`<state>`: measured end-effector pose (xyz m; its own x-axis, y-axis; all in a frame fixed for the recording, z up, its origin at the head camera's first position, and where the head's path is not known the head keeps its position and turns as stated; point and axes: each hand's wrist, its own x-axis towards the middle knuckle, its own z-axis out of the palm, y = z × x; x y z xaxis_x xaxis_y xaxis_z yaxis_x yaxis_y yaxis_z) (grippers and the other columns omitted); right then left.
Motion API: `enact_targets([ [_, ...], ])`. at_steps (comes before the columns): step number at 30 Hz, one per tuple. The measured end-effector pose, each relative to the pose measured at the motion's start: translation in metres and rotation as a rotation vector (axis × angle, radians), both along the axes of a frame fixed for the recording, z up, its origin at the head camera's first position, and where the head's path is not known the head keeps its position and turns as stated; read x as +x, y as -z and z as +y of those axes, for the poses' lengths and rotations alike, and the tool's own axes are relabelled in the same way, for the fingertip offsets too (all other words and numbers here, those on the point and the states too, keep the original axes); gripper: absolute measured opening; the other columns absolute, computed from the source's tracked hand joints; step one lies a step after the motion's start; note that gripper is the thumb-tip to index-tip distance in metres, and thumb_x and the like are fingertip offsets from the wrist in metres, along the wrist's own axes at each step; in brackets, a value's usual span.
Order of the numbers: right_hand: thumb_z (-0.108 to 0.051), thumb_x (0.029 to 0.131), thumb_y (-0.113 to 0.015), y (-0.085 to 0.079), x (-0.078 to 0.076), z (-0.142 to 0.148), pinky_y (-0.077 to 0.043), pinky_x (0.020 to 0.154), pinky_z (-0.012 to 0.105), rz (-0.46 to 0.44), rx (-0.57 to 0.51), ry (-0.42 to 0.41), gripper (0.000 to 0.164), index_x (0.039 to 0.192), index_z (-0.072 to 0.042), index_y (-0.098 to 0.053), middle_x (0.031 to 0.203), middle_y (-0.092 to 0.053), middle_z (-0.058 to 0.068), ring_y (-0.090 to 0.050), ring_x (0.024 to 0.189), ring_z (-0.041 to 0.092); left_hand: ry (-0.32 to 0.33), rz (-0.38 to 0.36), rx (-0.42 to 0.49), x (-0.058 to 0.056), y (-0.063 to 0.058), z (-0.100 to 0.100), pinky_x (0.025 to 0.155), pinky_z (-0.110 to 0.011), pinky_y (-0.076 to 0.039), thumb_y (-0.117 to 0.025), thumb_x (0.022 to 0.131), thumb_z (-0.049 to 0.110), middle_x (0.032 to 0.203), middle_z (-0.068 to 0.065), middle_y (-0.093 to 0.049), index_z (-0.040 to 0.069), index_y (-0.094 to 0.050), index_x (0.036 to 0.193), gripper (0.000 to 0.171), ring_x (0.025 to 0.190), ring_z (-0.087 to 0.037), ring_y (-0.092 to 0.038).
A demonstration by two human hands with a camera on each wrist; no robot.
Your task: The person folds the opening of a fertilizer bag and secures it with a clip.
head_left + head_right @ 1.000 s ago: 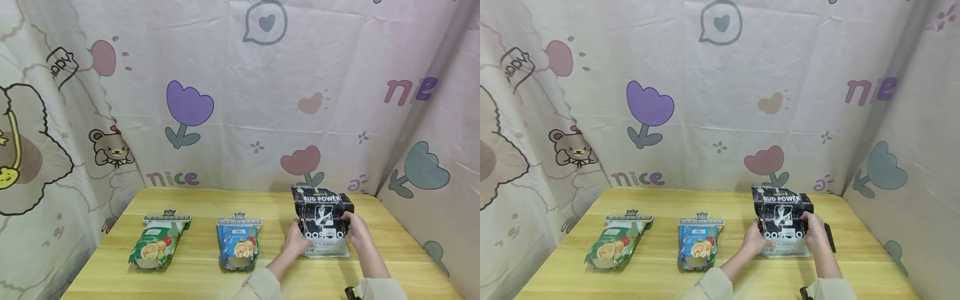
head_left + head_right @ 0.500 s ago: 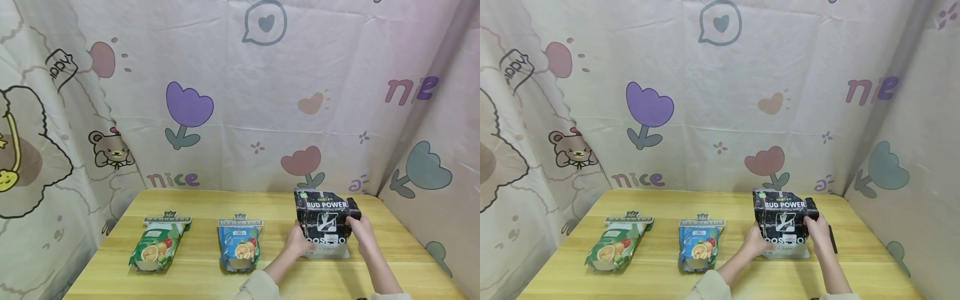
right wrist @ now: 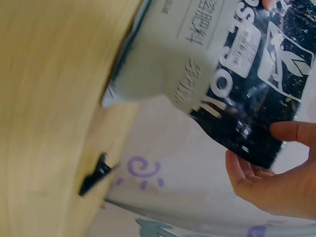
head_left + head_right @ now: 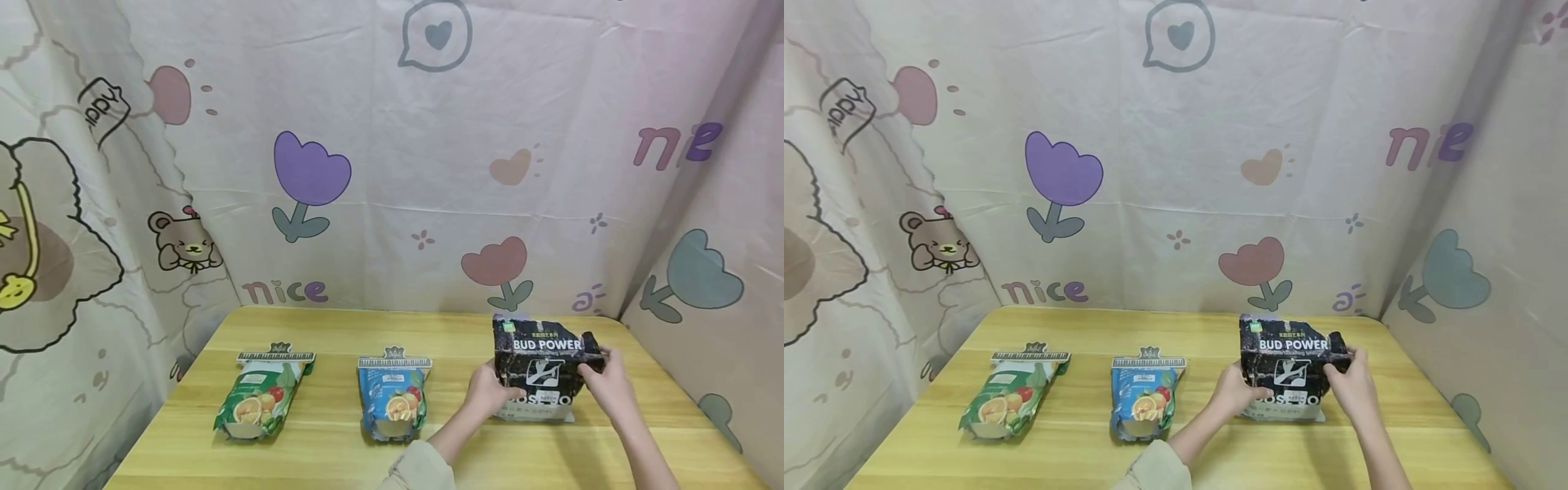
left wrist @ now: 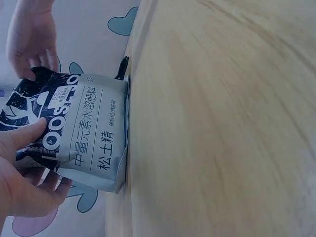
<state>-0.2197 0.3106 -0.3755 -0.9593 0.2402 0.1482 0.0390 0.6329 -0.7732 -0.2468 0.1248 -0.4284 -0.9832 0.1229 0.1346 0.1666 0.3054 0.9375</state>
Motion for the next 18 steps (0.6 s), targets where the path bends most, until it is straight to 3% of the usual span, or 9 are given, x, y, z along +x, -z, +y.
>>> enact_targets([
  [3, 0.001, 0.081, -0.054, -0.0025, 0.0039, -0.0017, -0.028, 0.089, 0.064, 0.18, 0.132, -0.047, 0.069, 0.138, 0.011, -0.016, 0.129, -0.03, 0.039, -0.032, 0.114, 0.055, -0.002, 0.004, 0.004, 0.0012, 0.001, 0.0004, 0.085, -0.033, -0.047, -0.085, 0.061, 0.012, 0.104, -0.004, -0.065, 0.005, -0.062, 0.112, 0.056, 0.098, -0.02, -0.058],
  [5, 0.006, 0.074, -0.061, -0.0031, 0.005, -0.003, -0.025, 0.091, 0.065, 0.345, 0.262, -0.109, 0.069, 0.135, 0.009, -0.028, 0.13, -0.033, 0.036, -0.031, 0.115, 0.054, -0.002, -0.001, 0.008, 0.0015, 0.0021, 0.0007, 0.086, -0.033, -0.046, -0.085, 0.061, 0.012, 0.104, -0.004, -0.065, 0.005, -0.061, 0.113, 0.058, 0.098, -0.02, -0.058],
  [8, 0.007, 0.066, -0.068, -0.0027, 0.0051, -0.0047, -0.022, 0.1, 0.057, 0.585, 0.467, -0.225, 0.06, 0.123, 0.004, -0.05, 0.127, -0.043, 0.028, -0.036, 0.116, 0.046, 0.004, -0.003, 0.008, 0.0018, 0.0035, 0.0007, 0.086, -0.034, -0.046, -0.085, 0.061, 0.012, 0.105, -0.004, -0.065, 0.005, -0.061, 0.115, 0.06, 0.099, -0.021, -0.058],
  [10, 0.004, 0.064, -0.071, -0.0017, 0.0048, -0.0057, -0.019, 0.105, 0.047, 0.683, 0.554, -0.308, 0.054, 0.116, 0.001, -0.057, 0.125, -0.049, 0.022, -0.04, 0.118, 0.04, 0.009, 0.005, 0.006, 0.0019, 0.0042, 0.0005, 0.086, -0.033, -0.046, -0.085, 0.061, 0.012, 0.106, -0.005, -0.065, 0.005, -0.061, 0.115, 0.059, 0.099, -0.02, -0.058],
  [14, -0.005, 0.066, -0.073, 0.0006, 0.0047, -0.0076, -0.017, 0.107, 0.036, 0.712, 0.63, -0.403, 0.05, 0.114, -0.003, -0.06, 0.119, -0.057, 0.015, -0.048, 0.112, 0.033, 0.02, 0.029, 0.008, 0.0024, 0.0051, -0.0006, 0.086, -0.032, -0.046, -0.085, 0.061, 0.01, 0.104, -0.005, -0.065, 0.005, -0.061, 0.115, 0.059, 0.098, -0.019, -0.058],
  [18, -0.004, 0.067, -0.075, 0.0034, 0.0057, -0.0082, -0.028, 0.101, 0.045, 0.673, 0.64, -0.419, 0.046, 0.111, -0.006, -0.062, 0.107, -0.063, 0.012, -0.056, 0.098, 0.034, 0.013, 0.003, 0.073, 0.0033, 0.0045, -0.0015, 0.081, -0.032, -0.047, -0.084, 0.063, 0.01, 0.101, -0.006, -0.064, 0.005, -0.05, 0.121, 0.067, 0.092, -0.019, -0.059],
])
